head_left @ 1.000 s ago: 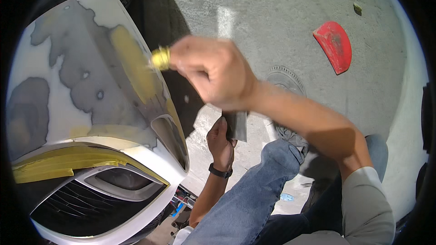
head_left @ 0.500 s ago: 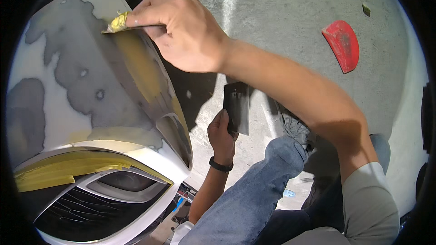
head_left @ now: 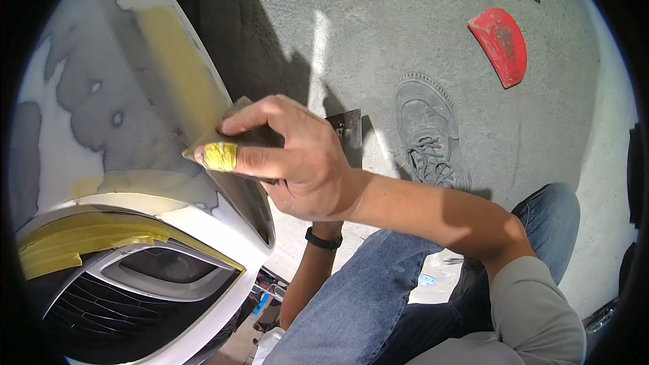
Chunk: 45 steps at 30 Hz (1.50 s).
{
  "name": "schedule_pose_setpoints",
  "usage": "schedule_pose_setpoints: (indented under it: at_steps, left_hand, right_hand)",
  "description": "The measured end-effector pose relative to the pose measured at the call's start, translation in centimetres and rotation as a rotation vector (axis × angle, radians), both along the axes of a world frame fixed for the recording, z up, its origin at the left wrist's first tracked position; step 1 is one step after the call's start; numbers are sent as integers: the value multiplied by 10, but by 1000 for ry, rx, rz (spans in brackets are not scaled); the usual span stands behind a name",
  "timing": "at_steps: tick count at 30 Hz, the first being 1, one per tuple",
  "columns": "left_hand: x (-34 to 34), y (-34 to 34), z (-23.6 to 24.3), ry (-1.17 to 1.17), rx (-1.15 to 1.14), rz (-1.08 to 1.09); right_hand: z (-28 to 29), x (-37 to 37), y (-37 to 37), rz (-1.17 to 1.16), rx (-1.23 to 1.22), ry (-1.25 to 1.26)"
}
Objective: The person applies yellow body filler to the front bumper of a white car using a red spreader and a metal putty knife. They smooth the filler along the bumper edge and around the headlight area, then scrape excess material from the tools.
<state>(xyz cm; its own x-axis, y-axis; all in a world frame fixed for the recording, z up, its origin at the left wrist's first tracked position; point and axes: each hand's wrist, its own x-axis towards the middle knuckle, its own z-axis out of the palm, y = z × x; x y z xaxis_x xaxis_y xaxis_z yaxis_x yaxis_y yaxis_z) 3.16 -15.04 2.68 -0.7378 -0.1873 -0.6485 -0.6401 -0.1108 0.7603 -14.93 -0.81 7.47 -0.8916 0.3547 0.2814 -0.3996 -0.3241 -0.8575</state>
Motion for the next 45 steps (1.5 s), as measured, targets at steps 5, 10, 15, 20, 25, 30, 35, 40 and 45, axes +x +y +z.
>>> schedule_pose_setpoints:
  at_steps: [5, 10, 15, 20, 25, 30, 35, 40, 45]
  left_hand:
    - [-9, 12, 10, 60, -59, 35]
    - [-50, 37, 20, -141, -295, 184]
    - [-66, 44, 33, -227, -285, 248]
    - [-68, 41, 32, -205, -235, 220]
    - [-71, 40, 29, -206, -275, 177]
    - [-69, 38, 23, -155, -252, 102]
    - [-49, 27, 16, 1, -102, 57]
    - [-10, 13, 7, 68, 167, 171]
    - [6, 0, 3, 15, 95, 34]
  right_hand:
    - [-7, -1, 18, 129, -20, 30]
    - [-31, -74, 49, 71, 27, -23]
    - [-29, -155, 43, 138, 237, -47]
    - [-15, -174, 34, 157, 197, 17]
    - [-15, -152, 30, 176, 117, -7]
    - [-14, -110, 27, 55, 78, 59]
    - [-5, -53, 21, 55, -48, 73]
    - [4, -3, 11, 37, 7, -18]
    - [5, 16, 2, 63, -38, -44]
